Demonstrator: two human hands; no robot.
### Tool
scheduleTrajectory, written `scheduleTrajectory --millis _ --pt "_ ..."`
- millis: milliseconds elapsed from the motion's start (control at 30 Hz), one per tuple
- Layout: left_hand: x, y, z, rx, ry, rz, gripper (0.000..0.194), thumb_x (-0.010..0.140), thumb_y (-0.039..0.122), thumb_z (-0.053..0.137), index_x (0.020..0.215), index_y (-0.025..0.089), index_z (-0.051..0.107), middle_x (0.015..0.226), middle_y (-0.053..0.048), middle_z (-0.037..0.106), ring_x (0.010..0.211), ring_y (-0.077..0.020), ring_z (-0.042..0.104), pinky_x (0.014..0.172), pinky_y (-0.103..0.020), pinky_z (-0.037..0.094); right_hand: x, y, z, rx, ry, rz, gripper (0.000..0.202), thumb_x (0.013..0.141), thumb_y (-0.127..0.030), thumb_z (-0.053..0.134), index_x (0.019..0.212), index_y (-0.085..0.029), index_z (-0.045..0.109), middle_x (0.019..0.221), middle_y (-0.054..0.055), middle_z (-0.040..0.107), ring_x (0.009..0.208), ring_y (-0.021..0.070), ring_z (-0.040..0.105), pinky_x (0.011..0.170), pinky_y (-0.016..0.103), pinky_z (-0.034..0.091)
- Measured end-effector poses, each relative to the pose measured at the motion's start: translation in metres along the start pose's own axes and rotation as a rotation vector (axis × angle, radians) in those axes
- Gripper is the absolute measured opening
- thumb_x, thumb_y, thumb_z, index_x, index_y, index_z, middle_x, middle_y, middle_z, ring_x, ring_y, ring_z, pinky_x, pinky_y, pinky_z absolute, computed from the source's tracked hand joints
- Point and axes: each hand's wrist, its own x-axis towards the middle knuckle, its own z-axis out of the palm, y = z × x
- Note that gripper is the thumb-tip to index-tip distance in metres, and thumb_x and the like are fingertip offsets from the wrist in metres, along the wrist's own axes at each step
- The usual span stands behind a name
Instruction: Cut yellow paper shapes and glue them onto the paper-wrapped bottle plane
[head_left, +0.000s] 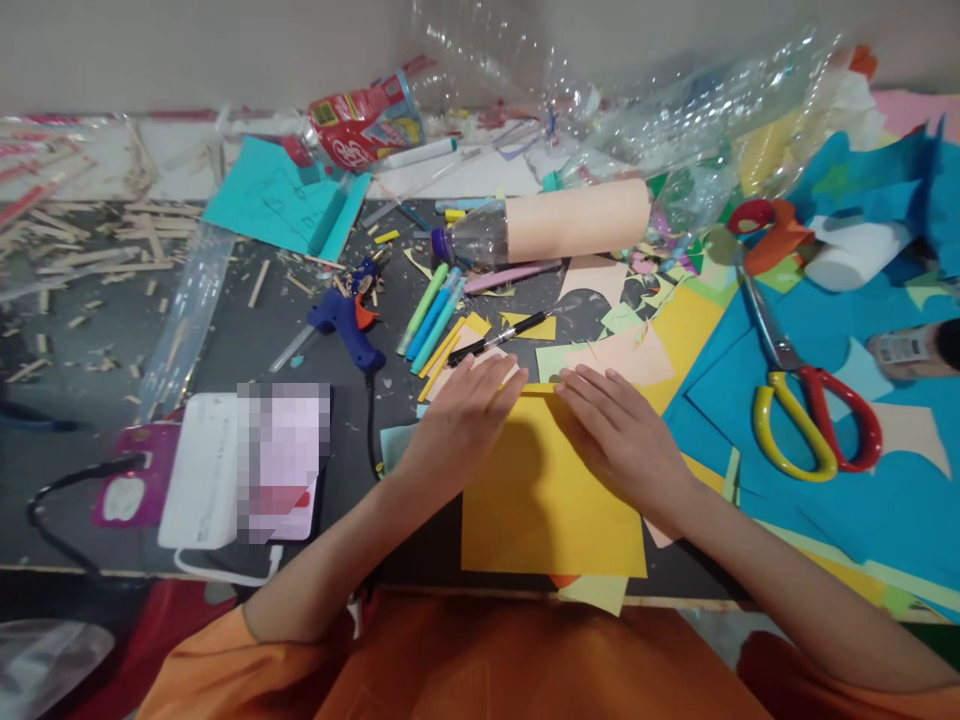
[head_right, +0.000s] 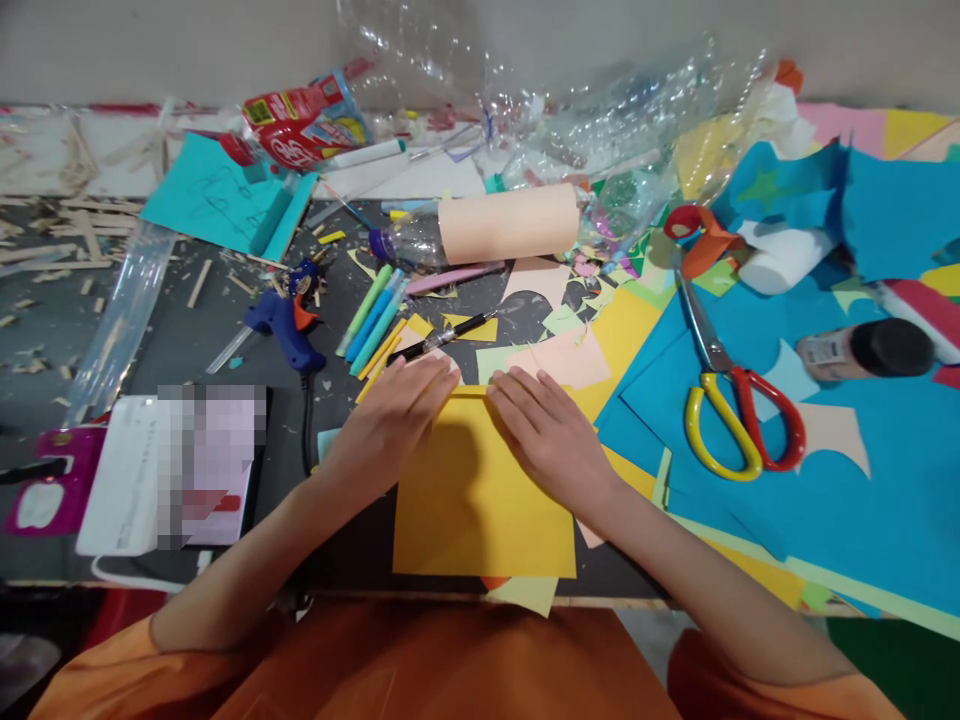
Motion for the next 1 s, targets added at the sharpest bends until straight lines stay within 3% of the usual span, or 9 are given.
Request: scheduleTrajectory --millis 167,267,400,567,700,833,1000 --pt "-0.024 0.027 0.008 0.043 0.004 0.059 0.042 0.096 0.011 0.043 0.136 0.007 0.050 0.139 -0.016 0.059 0.136 -0.0240 0.050 0.113 -0.038 0.040 -0.006 -0.004 0.000 0.016 -0.023 -0.034 0.036 0.093 -0.009 0.052 0.129 -0.009 0.055 0.127 0.018 0.069 0.122 0.0281 0.063 0.099 0.043 0.053" --pt "-0.035 0.035 0.014 0.018 -0.056 0.061 0.048 0.099 0.028 0.042 0.144 0.012 0.044 0.147 -0.014 0.052 0.142 -0.0252 0.043 0.117 -0.041 0.034 -0.008 -0.007 -0.001 0.016 -0.063 -0.031 0.040 0.096 -0.021 0.051 0.134 -0.009 0.051 0.131 0.019 0.067 0.124 0.0283 0.061 0.101 0.044 0.051" --pt "-0.038 0.032 0.019 0.018 -0.079 0.072 0.051 0.100 0.037 0.042 0.145 0.016 0.044 0.149 -0.012 0.051 0.142 -0.0244 0.042 0.117 -0.040 0.031 -0.009 -0.007 0.000 -0.010 -0.145 -0.028 0.050 0.101 -0.036 0.040 0.143 -0.008 0.042 0.138 0.020 0.061 0.129 0.0281 0.057 0.106 0.045 0.047" --pt "-0.024 0.021 0.017 0.038 -0.068 0.077 0.049 0.099 0.034 0.045 0.143 0.013 0.046 0.151 -0.014 0.048 0.141 -0.0259 0.042 0.115 -0.041 0.031 -0.005 0.001 0.006 -0.012 -0.195 0.026 0.062 0.102 -0.038 0.038 0.156 -0.012 0.022 0.150 0.016 0.050 0.141 0.0263 0.045 0.114 0.047 0.038" --pt "-0.019 0.023 0.018 0.020 -0.078 0.029 0.048 0.099 0.033 0.043 0.143 0.014 0.047 0.152 -0.013 0.047 0.137 -0.0246 0.046 0.105 -0.037 0.039 -0.004 0.005 0.008 -0.053 -0.187 0.014 0.056 0.102 -0.037 0.037 0.151 -0.010 0.033 0.148 0.016 0.053 0.138 0.0264 0.048 0.113 0.046 0.040" --pt "-0.021 0.027 0.023 -0.002 -0.060 0.024 0.048 0.098 0.030 0.042 0.143 0.014 0.047 0.147 -0.013 0.052 0.139 -0.0282 0.043 0.113 -0.045 0.032 -0.006 0.005 0.008 -0.055 -0.138 -0.013 0.046 0.102 -0.034 0.038 0.139 -0.010 0.050 0.140 0.017 0.060 0.133 0.0261 0.054 0.110 0.045 0.044" --pt "-0.021 0.027 0.024 -0.053 -0.081 0.051 0.047 0.097 0.025 0.044 0.141 0.010 0.047 0.144 -0.018 0.053 0.139 -0.0314 0.043 0.112 -0.044 0.036 -0.007 0.004 0.008 0.003 -0.081 -0.031 0.041 0.099 -0.028 0.047 0.137 -0.013 0.053 0.136 0.016 0.064 0.131 0.0258 0.056 0.110 0.047 0.045"
